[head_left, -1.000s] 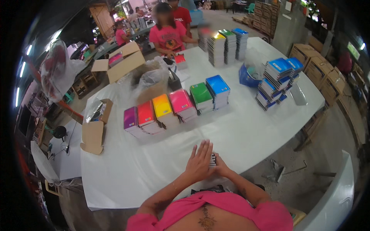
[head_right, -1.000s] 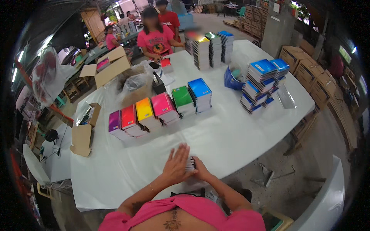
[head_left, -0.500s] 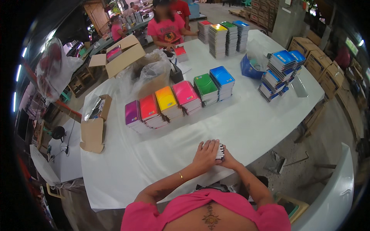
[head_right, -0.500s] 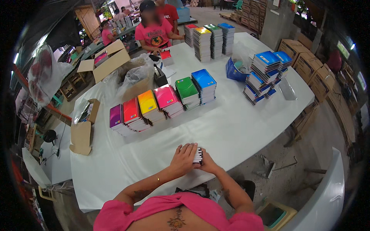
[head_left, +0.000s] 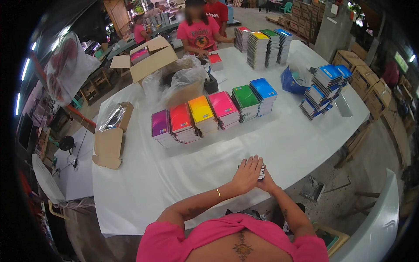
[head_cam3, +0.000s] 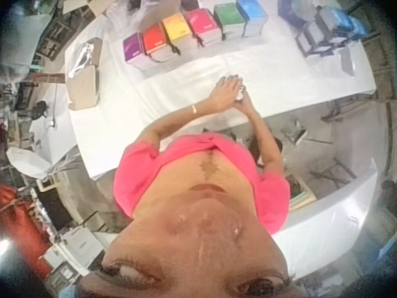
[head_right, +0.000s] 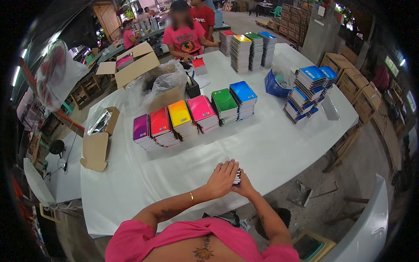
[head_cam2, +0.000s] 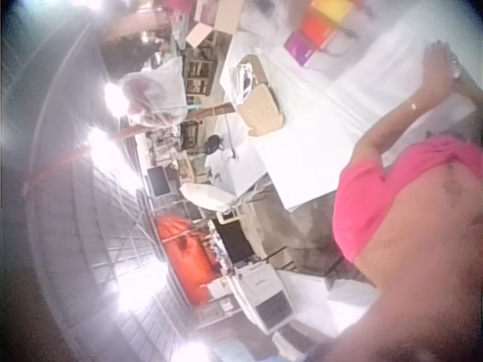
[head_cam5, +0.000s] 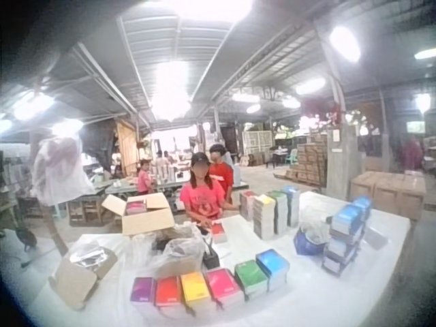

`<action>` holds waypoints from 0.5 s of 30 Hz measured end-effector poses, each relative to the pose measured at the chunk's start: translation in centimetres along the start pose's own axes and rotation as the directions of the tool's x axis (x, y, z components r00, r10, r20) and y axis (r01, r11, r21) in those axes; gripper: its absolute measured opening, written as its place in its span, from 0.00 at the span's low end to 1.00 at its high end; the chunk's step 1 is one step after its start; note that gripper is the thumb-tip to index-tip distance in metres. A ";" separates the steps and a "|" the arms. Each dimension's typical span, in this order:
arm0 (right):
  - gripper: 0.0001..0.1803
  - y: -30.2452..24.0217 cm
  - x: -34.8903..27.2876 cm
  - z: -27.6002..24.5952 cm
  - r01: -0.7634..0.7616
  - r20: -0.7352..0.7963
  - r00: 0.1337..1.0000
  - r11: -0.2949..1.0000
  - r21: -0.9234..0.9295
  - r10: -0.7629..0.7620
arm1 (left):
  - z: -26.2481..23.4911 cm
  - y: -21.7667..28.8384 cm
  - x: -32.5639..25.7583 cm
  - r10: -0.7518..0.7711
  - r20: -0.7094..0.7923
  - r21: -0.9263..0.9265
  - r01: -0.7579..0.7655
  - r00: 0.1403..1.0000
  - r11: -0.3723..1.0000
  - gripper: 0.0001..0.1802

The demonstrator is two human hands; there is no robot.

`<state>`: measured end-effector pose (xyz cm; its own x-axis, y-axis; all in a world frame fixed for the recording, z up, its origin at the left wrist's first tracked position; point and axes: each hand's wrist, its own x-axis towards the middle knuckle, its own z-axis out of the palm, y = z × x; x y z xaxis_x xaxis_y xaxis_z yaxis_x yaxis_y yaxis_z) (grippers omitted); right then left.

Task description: The person picks up individual notebooks from multiple colored stacks on a table, assembles them into a coordinated set, and places the completed stack onto a larger pile.

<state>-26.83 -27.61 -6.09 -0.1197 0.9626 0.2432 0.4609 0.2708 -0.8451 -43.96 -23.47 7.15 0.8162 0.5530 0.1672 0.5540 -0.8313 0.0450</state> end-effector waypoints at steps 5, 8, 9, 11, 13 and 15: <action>0.42 -0.1 -0.3 0.1 -0.084 -0.039 0.995 0.994 0.066 0.086 | -2.1 -1.1 1.0 -0.006 0.069 -0.114 0.013 0.998 0.993 0.47; 0.42 -1.2 -0.8 0.2 -0.245 0.048 0.969 0.965 0.098 0.242 | -1.2 -1.9 0.5 0.035 0.189 -0.198 0.003 0.981 0.980 0.40; 0.42 -2.1 -0.6 -0.4 -0.344 0.116 0.936 0.933 0.106 0.332 | -1.3 -2.3 0.5 0.077 0.088 -0.205 -0.057 0.993 0.977 0.37; 0.43 -2.8 -1.2 -1.3 -0.281 0.080 0.959 0.940 0.193 0.271 | -2.3 -2.7 0.1 0.096 0.052 -0.226 -0.082 0.994 0.971 0.37; 0.47 -2.6 -2.1 -2.7 -0.208 0.063 0.978 0.926 0.315 0.198 | -3.9 -2.6 0.1 0.111 0.029 -0.247 -0.101 0.993 0.964 0.37; 0.45 -2.9 -3.4 -5.0 -0.393 0.223 0.918 0.672 0.627 0.329 | -5.8 -2.5 0.2 0.127 -0.211 -0.258 -0.181 0.969 0.949 0.35</action>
<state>-23.33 -31.73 -2.05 -0.1546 0.9748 -0.1610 -0.1943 -0.1898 -0.9624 -46.15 -21.64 12.74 0.8270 0.4184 0.3756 0.3360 -0.9034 0.2665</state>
